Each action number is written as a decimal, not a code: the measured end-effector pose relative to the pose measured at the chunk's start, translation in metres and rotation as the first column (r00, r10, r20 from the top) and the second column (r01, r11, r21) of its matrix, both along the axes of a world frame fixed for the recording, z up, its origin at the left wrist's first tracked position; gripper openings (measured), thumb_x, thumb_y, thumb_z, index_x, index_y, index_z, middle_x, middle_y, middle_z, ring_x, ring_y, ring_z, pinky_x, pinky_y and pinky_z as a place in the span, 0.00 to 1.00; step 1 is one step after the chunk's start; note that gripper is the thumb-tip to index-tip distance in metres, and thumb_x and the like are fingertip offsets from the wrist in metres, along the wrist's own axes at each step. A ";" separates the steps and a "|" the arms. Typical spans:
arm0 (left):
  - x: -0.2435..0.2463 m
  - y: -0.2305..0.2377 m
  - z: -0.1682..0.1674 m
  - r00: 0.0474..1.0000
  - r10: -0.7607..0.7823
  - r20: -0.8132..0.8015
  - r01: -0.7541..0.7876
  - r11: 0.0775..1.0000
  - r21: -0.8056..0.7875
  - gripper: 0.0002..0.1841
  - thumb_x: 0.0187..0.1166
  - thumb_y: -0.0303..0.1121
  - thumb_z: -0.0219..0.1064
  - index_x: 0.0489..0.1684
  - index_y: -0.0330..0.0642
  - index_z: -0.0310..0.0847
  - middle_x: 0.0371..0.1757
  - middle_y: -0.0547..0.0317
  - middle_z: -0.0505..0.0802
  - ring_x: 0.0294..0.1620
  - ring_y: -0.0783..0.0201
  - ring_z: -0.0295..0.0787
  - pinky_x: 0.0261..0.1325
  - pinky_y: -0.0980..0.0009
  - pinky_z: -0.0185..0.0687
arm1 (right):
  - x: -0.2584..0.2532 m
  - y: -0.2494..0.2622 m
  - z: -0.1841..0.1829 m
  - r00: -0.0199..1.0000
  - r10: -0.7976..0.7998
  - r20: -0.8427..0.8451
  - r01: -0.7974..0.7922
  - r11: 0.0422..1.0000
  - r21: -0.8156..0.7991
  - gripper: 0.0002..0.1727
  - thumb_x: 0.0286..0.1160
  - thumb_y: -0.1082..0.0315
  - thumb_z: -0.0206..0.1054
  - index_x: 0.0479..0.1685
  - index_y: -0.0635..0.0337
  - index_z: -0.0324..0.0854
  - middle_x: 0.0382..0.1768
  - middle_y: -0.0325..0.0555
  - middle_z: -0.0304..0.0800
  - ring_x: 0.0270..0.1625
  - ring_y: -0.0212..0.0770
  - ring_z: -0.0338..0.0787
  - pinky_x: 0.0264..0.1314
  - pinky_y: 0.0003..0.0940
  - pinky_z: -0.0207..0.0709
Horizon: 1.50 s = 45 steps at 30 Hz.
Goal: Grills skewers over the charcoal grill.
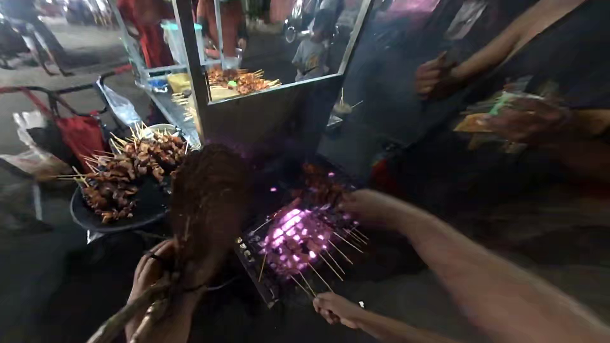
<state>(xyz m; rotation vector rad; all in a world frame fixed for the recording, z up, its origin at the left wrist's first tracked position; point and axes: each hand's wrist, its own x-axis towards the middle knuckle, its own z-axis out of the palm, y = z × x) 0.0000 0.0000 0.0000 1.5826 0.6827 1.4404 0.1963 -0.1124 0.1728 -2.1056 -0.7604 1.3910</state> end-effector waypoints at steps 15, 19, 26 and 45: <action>0.054 -0.018 -0.005 0.960 -0.257 -0.111 0.201 0.908 -0.369 0.21 0.70 0.24 0.71 0.64 0.35 0.79 0.50 0.69 0.93 0.50 0.80 0.90 0.56 0.82 0.87 | 0.200 -0.021 -0.319 0.923 -0.215 -0.318 0.202 0.977 -0.072 0.14 0.92 0.68 0.52 0.68 0.58 0.73 0.40 0.40 0.82 0.34 0.33 0.84 0.39 0.31 0.83; 0.059 0.002 -0.026 0.943 0.058 -0.328 -0.086 0.994 -0.071 0.23 0.71 0.27 0.71 0.66 0.27 0.80 0.63 0.49 0.89 0.60 0.74 0.86 0.64 0.79 0.81 | 0.192 -0.018 -0.318 0.897 -0.252 -0.364 0.297 0.952 0.071 0.14 0.93 0.65 0.53 0.69 0.58 0.72 0.39 0.41 0.85 0.34 0.35 0.87 0.39 0.34 0.85; 0.070 -0.003 -0.005 0.967 -0.149 -0.205 0.105 0.972 -0.210 0.24 0.70 0.22 0.69 0.68 0.26 0.76 0.57 0.61 0.92 0.54 0.80 0.88 0.59 0.83 0.85 | 0.151 -0.011 -0.307 0.813 -0.414 -0.409 0.478 0.876 0.063 0.16 0.93 0.68 0.51 0.74 0.58 0.69 0.47 0.44 0.82 0.41 0.34 0.83 0.44 0.33 0.80; 0.015 0.096 -0.014 0.982 -0.186 -0.034 0.187 0.982 0.008 0.17 0.77 0.25 0.70 0.63 0.31 0.80 0.57 0.73 0.91 0.59 0.83 0.86 0.64 0.80 0.83 | 0.042 0.102 -0.334 0.360 -0.637 -0.682 0.919 0.367 0.143 0.10 0.92 0.68 0.53 0.61 0.65 0.70 0.31 0.45 0.85 0.28 0.35 0.88 0.35 0.30 0.86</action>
